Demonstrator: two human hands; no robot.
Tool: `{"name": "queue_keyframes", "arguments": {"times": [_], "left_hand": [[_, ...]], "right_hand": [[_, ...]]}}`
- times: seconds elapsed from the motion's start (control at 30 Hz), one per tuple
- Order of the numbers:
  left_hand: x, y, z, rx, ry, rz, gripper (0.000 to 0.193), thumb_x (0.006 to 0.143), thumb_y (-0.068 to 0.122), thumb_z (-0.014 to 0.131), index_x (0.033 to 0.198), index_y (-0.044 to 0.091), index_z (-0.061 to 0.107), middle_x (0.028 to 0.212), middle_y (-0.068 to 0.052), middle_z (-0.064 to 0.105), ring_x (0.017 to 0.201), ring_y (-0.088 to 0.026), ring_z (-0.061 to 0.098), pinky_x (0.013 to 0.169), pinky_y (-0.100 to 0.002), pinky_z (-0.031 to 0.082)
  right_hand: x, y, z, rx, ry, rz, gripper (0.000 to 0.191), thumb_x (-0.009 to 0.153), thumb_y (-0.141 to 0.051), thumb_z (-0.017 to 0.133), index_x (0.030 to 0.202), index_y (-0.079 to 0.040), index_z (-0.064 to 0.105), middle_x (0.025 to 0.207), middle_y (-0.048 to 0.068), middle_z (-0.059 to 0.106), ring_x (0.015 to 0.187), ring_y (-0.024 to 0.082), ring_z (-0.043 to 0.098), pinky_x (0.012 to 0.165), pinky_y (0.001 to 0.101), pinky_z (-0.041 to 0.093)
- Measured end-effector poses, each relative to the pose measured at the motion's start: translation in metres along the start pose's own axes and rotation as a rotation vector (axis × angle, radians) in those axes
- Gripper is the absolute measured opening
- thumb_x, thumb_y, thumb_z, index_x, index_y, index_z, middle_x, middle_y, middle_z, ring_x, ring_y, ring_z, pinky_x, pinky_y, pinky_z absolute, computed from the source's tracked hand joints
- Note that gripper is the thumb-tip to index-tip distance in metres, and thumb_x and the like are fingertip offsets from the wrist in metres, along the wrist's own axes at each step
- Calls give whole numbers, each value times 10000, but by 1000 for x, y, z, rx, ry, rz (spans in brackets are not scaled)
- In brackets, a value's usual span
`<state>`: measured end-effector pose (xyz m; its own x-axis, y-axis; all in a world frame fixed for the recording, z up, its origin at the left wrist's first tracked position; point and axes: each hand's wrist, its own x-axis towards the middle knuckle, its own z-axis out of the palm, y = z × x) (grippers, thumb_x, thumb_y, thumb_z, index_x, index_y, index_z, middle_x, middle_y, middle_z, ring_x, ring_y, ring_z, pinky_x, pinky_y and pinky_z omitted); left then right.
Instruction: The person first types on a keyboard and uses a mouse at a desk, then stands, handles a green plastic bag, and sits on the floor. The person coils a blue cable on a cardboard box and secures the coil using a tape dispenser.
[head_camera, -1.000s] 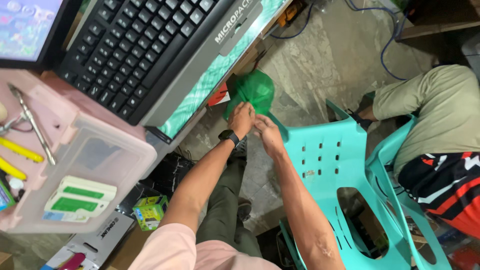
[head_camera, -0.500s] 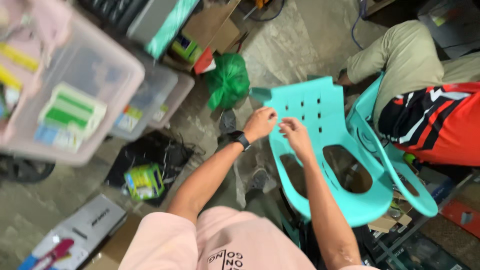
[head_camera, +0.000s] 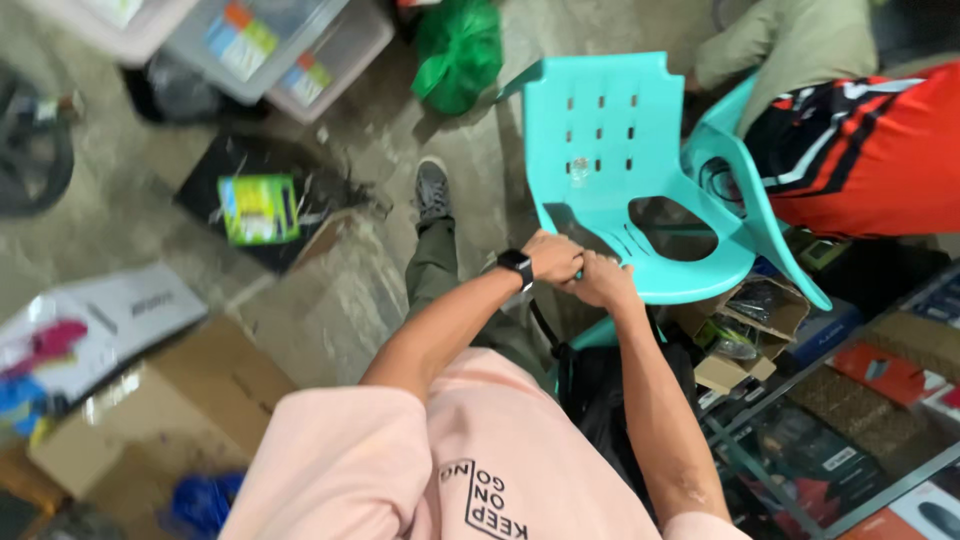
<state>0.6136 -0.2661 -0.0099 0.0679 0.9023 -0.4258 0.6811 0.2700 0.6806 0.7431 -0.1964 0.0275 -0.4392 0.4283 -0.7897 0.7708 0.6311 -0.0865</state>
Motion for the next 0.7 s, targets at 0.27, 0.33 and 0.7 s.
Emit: {"name": "queue_keyframes", "arguments": {"times": [0.27, 0.33, 0.7], "left_hand": [[-63, -17, 24, 35, -92, -148, 440, 889, 418, 452, 904, 143, 796, 1096, -131, 744, 1139, -403, 573, 934, -605, 398], [-83, -28, 30, 39, -77, -196, 464, 894, 434, 457, 920, 116, 794, 1119, -143, 733, 1189, -415, 524, 961, -632, 340], [-233, -76, 42, 47, -2, -391, 415, 831, 378, 541, 973, 95, 810, 1177, -136, 732, 1295, -412, 459, 1122, -748, 146]], "right_hand": [[-22, -9, 31, 310, -206, -239, 870, 781, -672, 725, 1363, -37, 601, 1270, 221, 690, 1217, 360, 647, 1015, 448, 484], [-28, -24, 41, 350, -237, -293, 793, 814, -651, 694, 1334, -54, 651, 1275, 200, 701, 1211, 327, 647, 1021, 428, 479], [-53, -129, 99, 760, -557, -338, 531, 938, -456, 613, 1235, -26, 710, 1214, 110, 740, 1165, 227, 647, 1025, 357, 462]]}}
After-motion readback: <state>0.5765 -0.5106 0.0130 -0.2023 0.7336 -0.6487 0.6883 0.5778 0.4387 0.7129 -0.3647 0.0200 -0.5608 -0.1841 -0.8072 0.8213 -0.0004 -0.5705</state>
